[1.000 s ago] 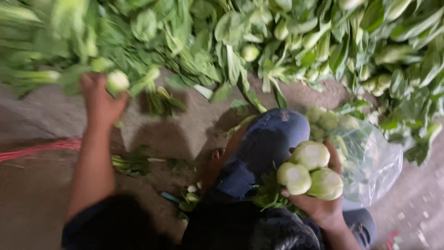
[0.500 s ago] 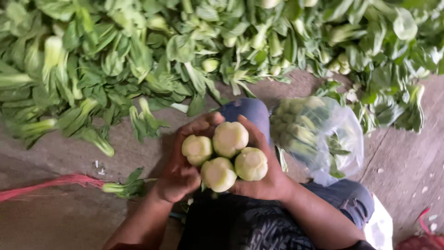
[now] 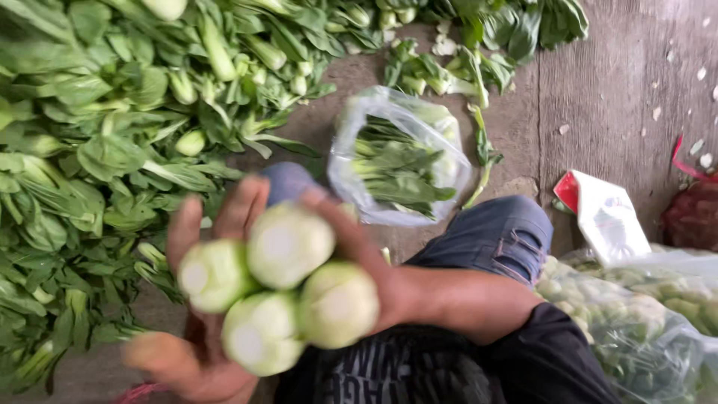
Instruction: The person sits on the floor and sorts bok choy by hand, gathering bunches from a large pile and placing them into clear plastic bags. The person repeatedly picks up vegetables, arranges them, and packs them into bags.
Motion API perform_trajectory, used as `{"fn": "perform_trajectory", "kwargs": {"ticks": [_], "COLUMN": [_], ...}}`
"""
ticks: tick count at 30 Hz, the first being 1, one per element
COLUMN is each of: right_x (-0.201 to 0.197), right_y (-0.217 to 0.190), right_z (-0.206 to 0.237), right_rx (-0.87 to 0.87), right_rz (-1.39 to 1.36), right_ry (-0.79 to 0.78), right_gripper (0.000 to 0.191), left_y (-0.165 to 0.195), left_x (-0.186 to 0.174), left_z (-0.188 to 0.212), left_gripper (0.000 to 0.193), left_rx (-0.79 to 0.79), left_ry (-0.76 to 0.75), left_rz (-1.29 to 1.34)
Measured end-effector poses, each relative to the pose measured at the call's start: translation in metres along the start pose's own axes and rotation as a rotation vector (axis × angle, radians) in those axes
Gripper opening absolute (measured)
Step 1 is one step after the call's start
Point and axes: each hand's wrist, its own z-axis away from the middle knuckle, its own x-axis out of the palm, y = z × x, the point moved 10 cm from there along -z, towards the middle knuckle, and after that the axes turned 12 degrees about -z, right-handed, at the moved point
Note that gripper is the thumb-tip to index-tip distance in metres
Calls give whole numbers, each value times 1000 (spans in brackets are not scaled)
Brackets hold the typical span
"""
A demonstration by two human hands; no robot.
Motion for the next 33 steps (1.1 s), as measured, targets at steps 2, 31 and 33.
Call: {"fn": "perform_trajectory", "kwargs": {"ticks": [2,31,33], "right_x": [-67,-233,-221], "right_y": [-21,35,52], "right_z": [15,13,0], "right_rx": [-49,28,38], "right_rz": [-68,898,908], "right_ry": [188,17,8], "right_gripper": [102,101,106], "left_y": [10,-186,-181], "left_x": [61,59,56], "left_z": [-15,-251,-253], "left_gripper": [106,19,19], "left_rx": [-54,206,125], "left_ry": [-224,-106,-70], "left_rz": [78,-1465,-1458]}}
